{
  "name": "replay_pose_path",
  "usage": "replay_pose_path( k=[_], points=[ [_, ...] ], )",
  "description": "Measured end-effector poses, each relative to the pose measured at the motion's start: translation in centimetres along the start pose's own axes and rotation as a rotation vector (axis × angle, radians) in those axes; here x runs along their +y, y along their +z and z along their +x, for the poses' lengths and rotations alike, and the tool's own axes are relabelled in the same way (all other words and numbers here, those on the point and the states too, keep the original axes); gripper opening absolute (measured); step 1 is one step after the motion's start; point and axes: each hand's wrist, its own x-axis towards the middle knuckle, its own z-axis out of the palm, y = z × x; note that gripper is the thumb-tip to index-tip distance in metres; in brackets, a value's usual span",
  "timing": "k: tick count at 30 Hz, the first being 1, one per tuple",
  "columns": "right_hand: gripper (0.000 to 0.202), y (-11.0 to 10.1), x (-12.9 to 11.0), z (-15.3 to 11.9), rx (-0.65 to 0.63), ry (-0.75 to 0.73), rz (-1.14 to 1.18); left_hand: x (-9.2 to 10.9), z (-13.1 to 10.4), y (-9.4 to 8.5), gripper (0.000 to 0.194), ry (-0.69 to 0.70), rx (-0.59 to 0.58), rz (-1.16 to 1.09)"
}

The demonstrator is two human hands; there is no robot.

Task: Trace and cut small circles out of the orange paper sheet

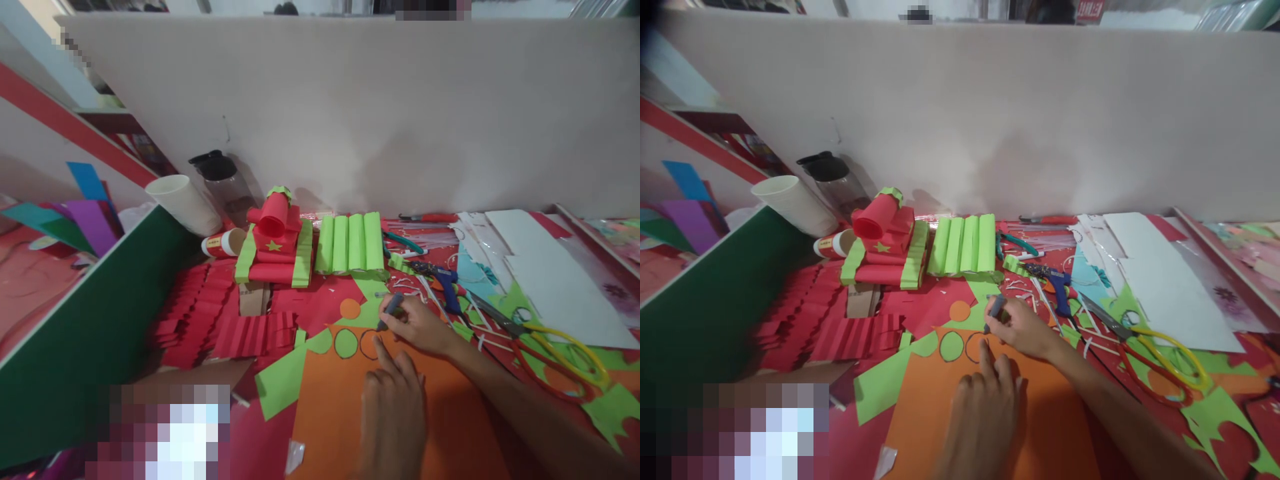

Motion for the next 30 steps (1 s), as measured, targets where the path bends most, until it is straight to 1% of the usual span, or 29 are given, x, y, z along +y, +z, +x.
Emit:
replay_pose_path(
  k=[4, 8, 10, 12, 16, 18, 22, 25, 27, 30],
  points=[
    [0.014, -0.1, 0.0, -0.1, 0.009, -0.006, -0.006, 0.0, 0.0, 0.5, 0.036, 0.002, 0.061, -0.009],
    [0.015, -0.1, 0.0, -0.2, -0.010, -0.007, -0.024, 0.3, 0.1, 1.4, 0.036, -0.014, 0.094, 0.025],
    [0.016, -0.1, 0.0, -0.2, -0.006, 0.000, -0.009, 0.3, 0.1, 1.4, 0.037, -0.016, 0.103, 0.030],
    [0.016, -0.1, 0.0, -0.2, 0.010, 0.001, -0.003, 0.2, 0.1, 1.1, 0.038, -0.016, 0.073, 0.012],
    [0.016, 0.0, 0.0, -0.4, 0.021, 0.006, 0.010, -0.2, 0.0, -0.3, 0.042, -0.010, -0.046, -0.061],
    [0.018, -0.1, 0.0, -0.5, 0.060, 0.028, 0.049, -0.5, 0.0, -0.9, 0.041, -0.022, -0.048, -0.097],
    [0.022, -0.7, -0.4, -1.0, 0.230, 0.032, 0.068, -1.3, 0.1, -1.8, 0.038, -0.001, -0.039, -0.168],
    [0.025, -1.0, -0.7, -1.5, 0.327, 0.014, 0.067, -2.4, 0.1, -2.7, 0.035, 0.033, -0.017, -0.159],
    [0.027, -0.6, -0.8, -1.9, 0.368, 0.001, 0.084, -3.4, 0.1, -3.4, 0.032, 0.046, 0.013, -0.145],
    [0.028, 0.7, -0.5, -2.3, 0.415, -0.028, 0.145, -4.9, 0.0, -4.0, 0.033, 0.039, 0.024, -0.137]
  ],
)
